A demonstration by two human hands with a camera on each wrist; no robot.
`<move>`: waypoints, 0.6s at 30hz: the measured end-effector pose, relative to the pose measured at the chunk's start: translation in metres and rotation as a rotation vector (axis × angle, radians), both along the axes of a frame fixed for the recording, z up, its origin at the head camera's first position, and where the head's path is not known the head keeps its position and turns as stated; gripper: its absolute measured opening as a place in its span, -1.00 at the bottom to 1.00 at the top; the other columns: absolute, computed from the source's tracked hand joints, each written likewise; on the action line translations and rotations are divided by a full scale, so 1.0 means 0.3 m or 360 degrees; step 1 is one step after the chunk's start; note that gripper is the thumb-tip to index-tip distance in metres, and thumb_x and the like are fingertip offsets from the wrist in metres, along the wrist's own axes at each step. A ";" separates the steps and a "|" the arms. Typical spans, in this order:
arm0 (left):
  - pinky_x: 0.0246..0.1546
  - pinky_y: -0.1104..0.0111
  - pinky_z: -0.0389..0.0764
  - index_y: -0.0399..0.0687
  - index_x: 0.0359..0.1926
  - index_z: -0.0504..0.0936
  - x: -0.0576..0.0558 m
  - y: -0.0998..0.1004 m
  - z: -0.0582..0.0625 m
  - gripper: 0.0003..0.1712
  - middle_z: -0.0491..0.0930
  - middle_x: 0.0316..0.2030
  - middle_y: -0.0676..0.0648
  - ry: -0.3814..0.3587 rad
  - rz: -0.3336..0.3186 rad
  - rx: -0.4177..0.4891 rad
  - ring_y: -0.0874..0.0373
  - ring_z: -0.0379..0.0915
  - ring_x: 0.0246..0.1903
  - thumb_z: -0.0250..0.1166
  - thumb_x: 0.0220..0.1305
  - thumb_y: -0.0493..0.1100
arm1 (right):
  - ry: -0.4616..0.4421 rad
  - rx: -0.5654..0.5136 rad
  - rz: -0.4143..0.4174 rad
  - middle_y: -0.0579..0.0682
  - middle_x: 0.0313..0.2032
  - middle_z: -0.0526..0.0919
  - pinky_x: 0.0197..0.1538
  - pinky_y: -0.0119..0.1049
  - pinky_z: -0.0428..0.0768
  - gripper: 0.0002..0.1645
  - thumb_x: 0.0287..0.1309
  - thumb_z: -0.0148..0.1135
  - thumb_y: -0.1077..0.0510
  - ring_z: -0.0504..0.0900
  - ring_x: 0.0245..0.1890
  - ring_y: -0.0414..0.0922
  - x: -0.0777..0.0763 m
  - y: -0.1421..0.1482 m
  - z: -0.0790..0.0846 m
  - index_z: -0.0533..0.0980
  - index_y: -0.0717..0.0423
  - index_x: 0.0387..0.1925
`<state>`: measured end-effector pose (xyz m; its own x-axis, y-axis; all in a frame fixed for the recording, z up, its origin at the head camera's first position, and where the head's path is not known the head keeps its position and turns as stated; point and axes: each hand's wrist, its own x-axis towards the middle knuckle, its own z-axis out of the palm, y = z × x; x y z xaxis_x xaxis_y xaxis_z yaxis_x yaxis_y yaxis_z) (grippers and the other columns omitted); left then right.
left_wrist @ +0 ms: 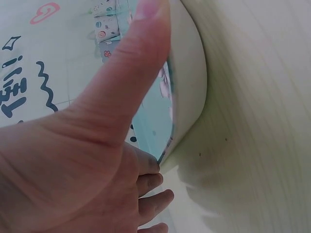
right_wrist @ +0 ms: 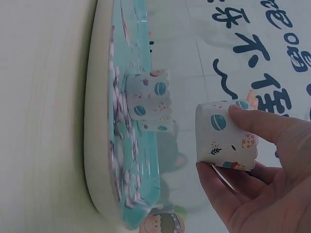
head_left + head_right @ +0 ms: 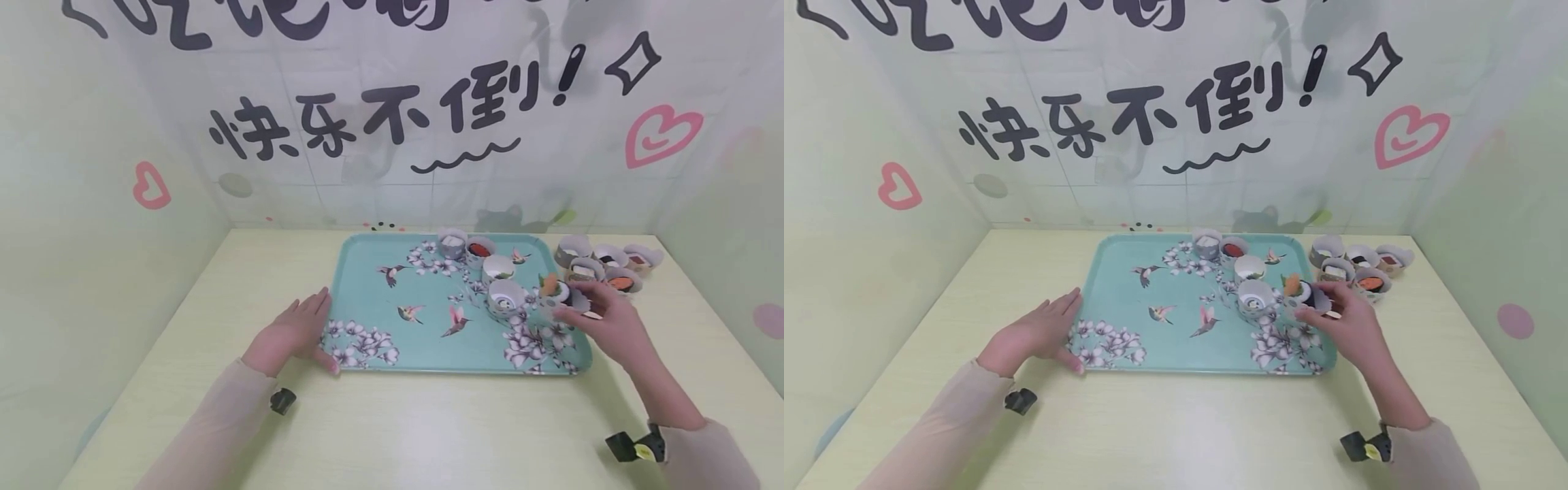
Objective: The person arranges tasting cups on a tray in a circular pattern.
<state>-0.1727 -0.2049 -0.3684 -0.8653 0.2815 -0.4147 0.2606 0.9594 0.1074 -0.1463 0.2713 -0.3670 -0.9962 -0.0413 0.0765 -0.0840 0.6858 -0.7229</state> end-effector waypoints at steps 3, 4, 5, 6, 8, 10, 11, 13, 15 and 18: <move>0.56 -0.17 -0.10 -0.49 0.51 -0.14 0.000 0.000 0.000 0.62 -0.21 0.54 -0.44 0.0004 -0.0009 0.0000 -0.36 -0.19 0.53 0.55 -0.27 0.37 | 0.0002 -0.0013 0.0035 0.36 0.22 0.48 -0.15 -0.83 0.43 -0.23 0.22 0.38 -0.04 0.50 0.22 0.37 -0.004 -0.039 0.001 0.36 0.32 0.30; 0.57 -0.16 -0.11 -0.49 0.51 -0.15 -0.001 0.000 0.000 0.62 -0.22 0.55 -0.43 0.0002 -0.0006 0.0000 -0.35 -0.20 0.54 0.55 -0.26 0.37 | -0.0003 -0.0020 0.0047 0.34 0.21 0.49 -0.14 -0.79 0.46 -0.23 0.22 0.38 -0.04 0.51 0.22 0.35 -0.005 -0.051 0.002 0.36 0.31 0.30; 0.56 -0.17 -0.11 -0.49 0.51 -0.15 -0.001 0.000 0.001 0.62 -0.21 0.55 -0.43 0.0005 -0.0007 -0.0001 -0.35 -0.20 0.54 0.55 -0.26 0.37 | -0.0008 -0.0027 0.0056 0.33 0.20 0.50 -0.13 -0.75 0.49 -0.24 0.22 0.38 -0.04 0.52 0.22 0.33 -0.005 -0.063 0.003 0.37 0.30 0.30; 0.56 -0.17 -0.10 -0.49 0.51 -0.14 0.000 0.001 0.001 0.61 -0.21 0.55 -0.43 0.0009 -0.0013 -0.0002 -0.36 -0.19 0.53 0.55 -0.26 0.37 | -0.0007 -0.0023 0.0062 0.32 0.19 0.51 -0.12 -0.71 0.51 -0.24 0.21 0.38 -0.05 0.53 0.20 0.30 -0.006 -0.076 0.003 0.38 0.29 0.30; 0.56 -0.17 -0.10 -0.49 0.51 -0.14 0.001 0.001 0.002 0.61 -0.21 0.55 -0.43 0.0009 -0.0012 -0.0004 -0.35 -0.19 0.53 0.55 -0.26 0.37 | -0.0013 -0.0020 0.0083 0.30 0.19 0.53 -0.07 -0.56 0.62 -0.24 0.21 0.38 -0.07 0.55 0.19 0.28 -0.007 -0.100 0.005 0.39 0.27 0.30; 0.56 -0.18 -0.08 -0.50 0.51 -0.13 0.002 0.002 0.004 0.61 -0.20 0.54 -0.44 0.0017 -0.0020 -0.0007 -0.36 -0.17 0.53 0.56 -0.26 0.36 | -0.0017 -0.0016 0.0101 0.29 0.17 0.55 -0.09 -0.48 0.64 -0.25 0.21 0.38 -0.07 0.57 0.15 0.24 -0.009 -0.124 0.004 0.40 0.25 0.29; 0.55 -0.18 -0.07 -0.51 0.50 -0.12 0.004 0.002 0.005 0.61 -0.19 0.54 -0.45 0.0021 -0.0024 -0.0008 -0.37 -0.17 0.52 0.56 -0.27 0.36 | -0.0019 -0.0011 0.0106 0.28 0.16 0.56 -0.07 -0.44 0.64 -0.26 0.20 0.38 -0.08 0.58 0.15 0.23 -0.008 -0.135 0.003 0.41 0.24 0.28; 0.55 -0.18 -0.06 -0.51 0.50 -0.12 0.005 0.002 0.007 0.61 -0.19 0.54 -0.45 0.0024 -0.0030 -0.0011 -0.37 -0.16 0.52 0.56 -0.27 0.36 | -0.0032 -0.0011 0.0122 0.27 0.15 0.57 -0.07 -0.39 0.66 -0.26 0.20 0.38 -0.09 0.60 0.13 0.21 -0.010 -0.155 -0.002 0.41 0.22 0.27; 0.55 -0.19 -0.06 -0.51 0.50 -0.11 0.005 0.001 0.008 0.61 -0.19 0.54 -0.45 0.0026 -0.0037 -0.0012 -0.37 -0.16 0.52 0.56 -0.27 0.36 | -0.0047 -0.0017 0.0131 0.25 0.14 0.59 -0.11 -0.42 0.64 -0.28 0.19 0.39 -0.08 0.61 0.09 0.17 -0.012 -0.171 -0.013 0.42 0.21 0.26; 0.56 -0.17 -0.07 -0.51 0.50 -0.13 0.003 0.000 0.004 0.60 -0.20 0.54 -0.44 0.0019 -0.0034 -0.0013 -0.36 -0.17 0.53 0.55 -0.25 0.37 | -0.0070 -0.0005 0.0149 0.25 0.14 0.59 -0.06 -0.28 0.71 -0.28 0.19 0.39 -0.08 0.62 0.08 0.18 -0.015 -0.192 -0.029 0.43 0.20 0.26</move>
<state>-0.1719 -0.2049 -0.3671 -0.8640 0.2966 -0.4069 0.2822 0.9545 0.0966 -0.1508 0.2136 -0.3755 -0.9904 -0.1342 0.0333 -0.1158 0.6739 -0.7296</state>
